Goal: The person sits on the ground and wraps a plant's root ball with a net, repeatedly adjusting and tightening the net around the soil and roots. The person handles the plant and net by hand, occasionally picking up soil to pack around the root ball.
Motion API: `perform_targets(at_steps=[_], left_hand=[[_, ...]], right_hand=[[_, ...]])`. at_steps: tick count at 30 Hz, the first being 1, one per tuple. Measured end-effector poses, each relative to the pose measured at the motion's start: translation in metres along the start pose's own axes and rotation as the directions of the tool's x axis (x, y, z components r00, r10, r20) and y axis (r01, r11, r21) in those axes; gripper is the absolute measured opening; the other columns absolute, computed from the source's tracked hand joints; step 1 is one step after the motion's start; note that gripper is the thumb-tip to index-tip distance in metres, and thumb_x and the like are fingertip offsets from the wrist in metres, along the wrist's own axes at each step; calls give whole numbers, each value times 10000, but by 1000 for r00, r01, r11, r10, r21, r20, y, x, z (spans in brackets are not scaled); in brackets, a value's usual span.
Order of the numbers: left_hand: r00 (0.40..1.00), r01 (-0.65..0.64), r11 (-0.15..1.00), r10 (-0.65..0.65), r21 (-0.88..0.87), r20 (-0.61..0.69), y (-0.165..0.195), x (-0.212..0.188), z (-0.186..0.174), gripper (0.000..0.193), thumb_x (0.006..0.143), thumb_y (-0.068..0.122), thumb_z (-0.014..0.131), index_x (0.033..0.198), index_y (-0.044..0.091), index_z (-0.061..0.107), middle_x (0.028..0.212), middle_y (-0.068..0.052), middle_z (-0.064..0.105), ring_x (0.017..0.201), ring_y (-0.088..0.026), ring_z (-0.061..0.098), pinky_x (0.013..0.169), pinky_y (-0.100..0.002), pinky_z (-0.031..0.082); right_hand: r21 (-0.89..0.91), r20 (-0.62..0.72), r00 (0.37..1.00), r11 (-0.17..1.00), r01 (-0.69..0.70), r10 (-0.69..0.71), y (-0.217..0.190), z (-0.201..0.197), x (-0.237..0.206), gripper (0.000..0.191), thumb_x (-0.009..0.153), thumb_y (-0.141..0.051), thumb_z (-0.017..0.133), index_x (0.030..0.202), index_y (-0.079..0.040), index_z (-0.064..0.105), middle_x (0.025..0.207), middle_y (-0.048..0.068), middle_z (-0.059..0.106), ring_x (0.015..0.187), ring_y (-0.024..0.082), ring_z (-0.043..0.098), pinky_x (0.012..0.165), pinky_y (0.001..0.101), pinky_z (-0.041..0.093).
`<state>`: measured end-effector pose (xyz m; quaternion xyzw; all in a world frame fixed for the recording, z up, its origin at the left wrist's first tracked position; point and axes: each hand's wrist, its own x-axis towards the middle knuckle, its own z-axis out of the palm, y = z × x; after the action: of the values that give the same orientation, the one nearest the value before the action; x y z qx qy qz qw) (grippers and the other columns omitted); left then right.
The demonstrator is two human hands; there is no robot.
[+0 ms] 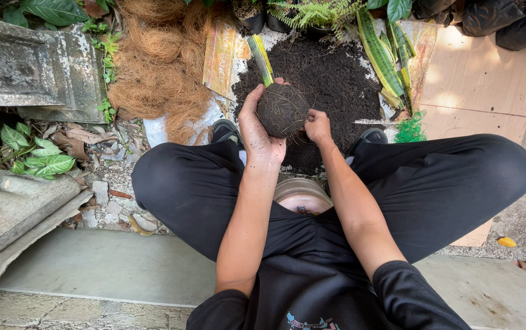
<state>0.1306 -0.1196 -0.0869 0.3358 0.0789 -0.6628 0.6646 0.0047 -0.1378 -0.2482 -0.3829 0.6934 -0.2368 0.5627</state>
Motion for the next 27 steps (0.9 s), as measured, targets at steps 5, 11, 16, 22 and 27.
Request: perform_targets(at_steps=[5,11,16,22,27], left_hand=[[1000,0,1000,0,0,-10,0,8,1,335,1008,236,558,1159,-49,647,1067,-158,710,975,-253,709,885,-399,607],[1000,1,1000,-1,-6,-8,0,16,9,335,1008,239,561,1162,-47,648,1063,-159,709,970,-257,707,882,-397,604],[1000,9,1000,-9,-18,2,0,16,10,335,1010,236,563,1165,-51,636,1071,-160,708,983,-260,709,891,-399,611],[1000,12,1000,-12,-8,-13,-2,16,10,344,1013,242,550,1178,-45,642,1077,-150,707,975,-250,707,879,-402,610],[1000,8,1000,-8,-8,-17,-2,20,10,335,1013,235,542,1172,-45,636,1069,-156,707,975,-254,710,881,-401,611]], right_hand=[[-251,66,998,968,8,8,-4,-3,8,228,869,-1,659,1073,14,760,884,136,780,787,202,774,706,335,606],[-261,94,995,964,45,-21,-18,-6,12,258,862,-170,785,1087,-45,769,986,142,784,906,257,756,821,356,562],[-350,76,997,937,18,9,-19,-9,16,267,825,-175,812,1075,-82,789,1063,123,784,982,221,745,894,349,543],[-402,-91,972,901,165,-219,-7,-12,20,436,810,0,652,1227,-91,741,1066,169,767,1014,332,730,931,403,552],[-512,36,925,788,342,-378,-2,-6,13,305,875,-100,724,1174,-41,714,1194,242,673,1131,411,629,1011,457,499]])
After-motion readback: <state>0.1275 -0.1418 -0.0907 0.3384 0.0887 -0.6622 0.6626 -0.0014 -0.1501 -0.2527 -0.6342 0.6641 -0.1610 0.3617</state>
